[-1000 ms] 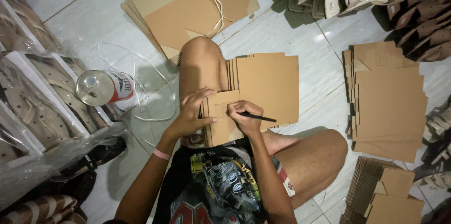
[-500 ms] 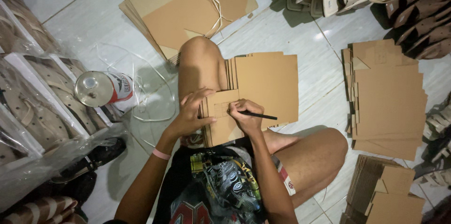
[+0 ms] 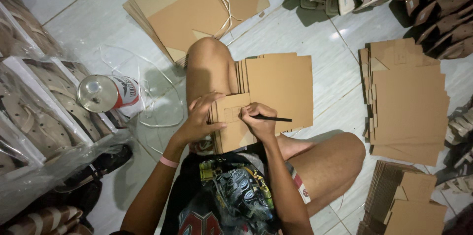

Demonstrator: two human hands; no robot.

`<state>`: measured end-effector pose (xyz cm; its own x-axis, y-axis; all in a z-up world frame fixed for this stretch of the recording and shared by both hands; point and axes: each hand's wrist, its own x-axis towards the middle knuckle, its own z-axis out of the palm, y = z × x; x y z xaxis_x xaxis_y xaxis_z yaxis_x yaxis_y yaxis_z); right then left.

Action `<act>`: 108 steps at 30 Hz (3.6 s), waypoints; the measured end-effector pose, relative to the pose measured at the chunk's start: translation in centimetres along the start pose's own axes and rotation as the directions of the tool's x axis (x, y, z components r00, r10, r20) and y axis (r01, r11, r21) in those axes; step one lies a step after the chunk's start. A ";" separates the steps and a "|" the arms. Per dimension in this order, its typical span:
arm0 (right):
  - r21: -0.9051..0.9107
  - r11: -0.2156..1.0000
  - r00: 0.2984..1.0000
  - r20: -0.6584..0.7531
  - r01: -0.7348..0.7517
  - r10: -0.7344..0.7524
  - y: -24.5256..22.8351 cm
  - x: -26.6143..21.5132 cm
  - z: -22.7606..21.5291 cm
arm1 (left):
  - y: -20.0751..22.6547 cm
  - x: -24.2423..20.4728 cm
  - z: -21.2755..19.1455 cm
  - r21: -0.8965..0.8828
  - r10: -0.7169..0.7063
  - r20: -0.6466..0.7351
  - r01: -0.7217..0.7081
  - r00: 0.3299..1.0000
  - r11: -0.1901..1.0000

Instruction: The person sits on the floor and uses a pencil to mark rectangular outlines on a stack of flat cardboard pieces. They repeatedly pick up a piece, draw on it, and place it back into a growing pile of marked pieces.

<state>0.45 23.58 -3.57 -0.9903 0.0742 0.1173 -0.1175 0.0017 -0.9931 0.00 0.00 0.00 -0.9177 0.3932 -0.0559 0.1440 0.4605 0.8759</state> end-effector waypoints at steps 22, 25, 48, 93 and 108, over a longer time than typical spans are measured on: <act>0.148 0.988 0.999 -0.005 -0.043 0.044 0.2 0.1 -0.3 | -0.1 0.2 0.1 0.010 -0.027 0.009 0.027 1.000 1.000; 0.041 0.999 0.999 -0.028 -0.026 0.027 0.2 -0.1 -0.2 | -0.1 0.0 0.1 -0.010 -0.017 -0.005 0.017 1.000 1.000; 0.117 0.990 0.996 0.046 -0.077 0.072 0.3 0.1 -0.7 | 1.6 0.3 -0.5 0.018 -0.021 -0.015 0.022 1.000 1.000; -0.341 0.757 0.773 -0.547 -0.557 0.322 2.3 3.3 -14.5 | 11.5 -0.3 -1.6 -0.181 -0.264 -0.480 0.200 0.836 0.963; -0.642 0.749 0.959 -0.281 -0.161 -0.035 -10.6 3.2 -13.8 | 10.9 2.2 2.2 0.597 0.014 0.017 -0.021 1.000 0.802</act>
<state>-0.45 37.60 7.22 -0.9249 0.3514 0.1454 0.1186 0.6299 -0.7676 0.39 7.62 8.32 -0.9091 0.4133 -0.0518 0.3563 0.8361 0.4171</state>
